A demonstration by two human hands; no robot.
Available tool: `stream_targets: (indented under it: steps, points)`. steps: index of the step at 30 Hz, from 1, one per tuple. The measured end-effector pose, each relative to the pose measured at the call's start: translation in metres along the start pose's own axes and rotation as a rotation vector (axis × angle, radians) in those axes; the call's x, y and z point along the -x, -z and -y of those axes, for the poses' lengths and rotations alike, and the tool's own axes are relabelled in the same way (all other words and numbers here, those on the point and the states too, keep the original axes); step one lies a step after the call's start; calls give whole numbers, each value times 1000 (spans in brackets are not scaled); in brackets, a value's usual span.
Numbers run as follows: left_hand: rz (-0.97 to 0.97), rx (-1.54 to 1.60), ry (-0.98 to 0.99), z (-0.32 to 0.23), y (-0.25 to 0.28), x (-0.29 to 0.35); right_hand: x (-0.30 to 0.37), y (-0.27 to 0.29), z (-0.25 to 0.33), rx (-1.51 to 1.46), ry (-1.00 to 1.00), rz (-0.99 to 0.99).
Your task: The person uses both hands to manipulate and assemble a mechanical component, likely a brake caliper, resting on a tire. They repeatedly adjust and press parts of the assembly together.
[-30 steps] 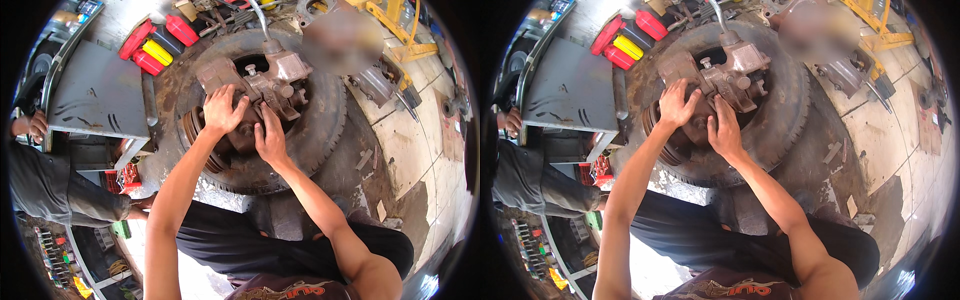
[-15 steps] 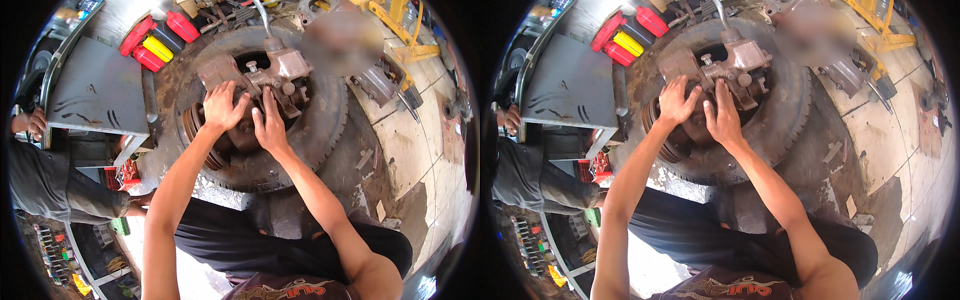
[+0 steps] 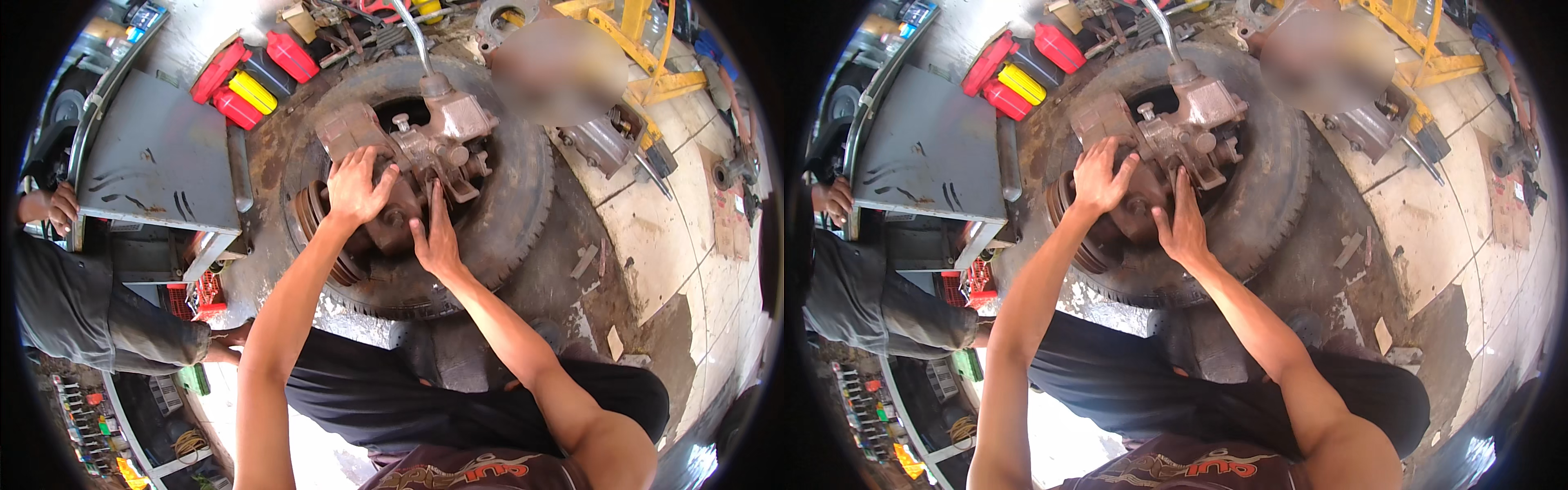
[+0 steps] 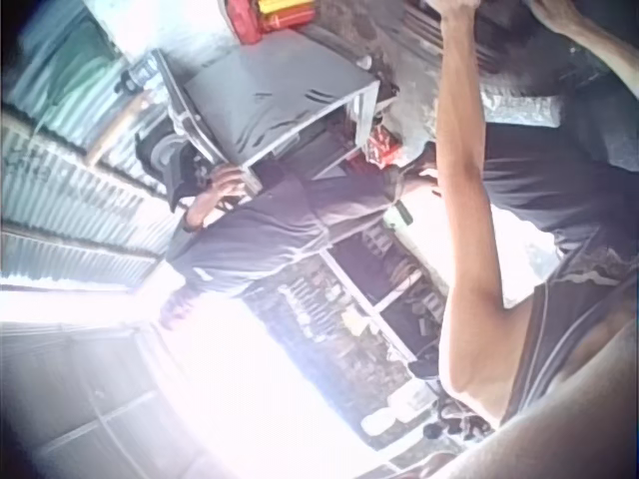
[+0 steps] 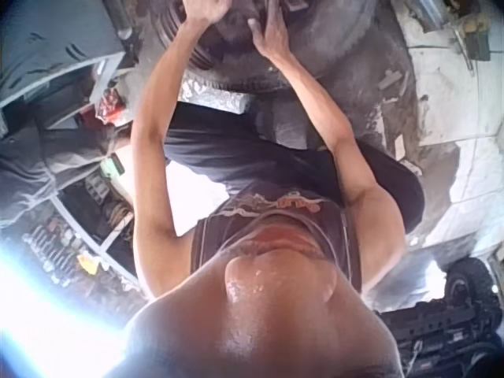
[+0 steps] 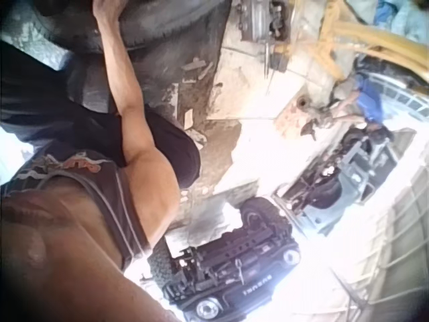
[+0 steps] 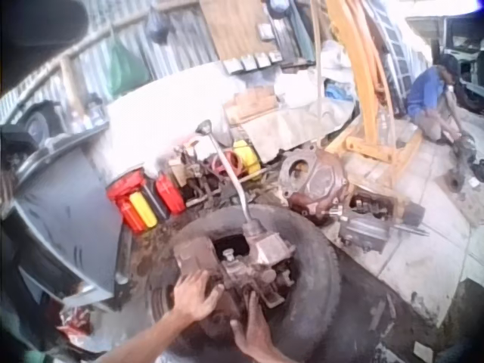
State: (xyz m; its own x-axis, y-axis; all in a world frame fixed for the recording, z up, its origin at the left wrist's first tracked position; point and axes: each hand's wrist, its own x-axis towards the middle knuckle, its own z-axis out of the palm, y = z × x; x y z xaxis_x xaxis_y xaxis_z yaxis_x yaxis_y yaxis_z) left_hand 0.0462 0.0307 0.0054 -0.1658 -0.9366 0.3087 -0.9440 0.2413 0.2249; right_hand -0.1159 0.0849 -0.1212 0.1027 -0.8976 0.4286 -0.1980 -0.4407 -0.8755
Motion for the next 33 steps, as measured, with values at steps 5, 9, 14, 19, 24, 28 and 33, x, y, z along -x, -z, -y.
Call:
stream_targets:
  steps: [5,9,14,19,24,28,33]
  points:
    - [11,-37,26,2,-1,-3,-11,3,6,21,-51,40]
    - [0,19,4,-2,2,-6,9,7,0,102,-73,92]
    - [-29,-31,-13,0,-1,-6,-27,22,1,73,-8,191]
    - [-47,-60,-24,3,-3,-4,8,18,5,87,-89,201]
    - [-14,-67,-15,2,-2,-3,-7,25,-4,196,-21,248]
    - [-33,-83,-16,5,-6,-2,10,15,2,253,-91,253]
    - [-36,-75,-42,2,-4,-1,-21,23,2,216,23,206]
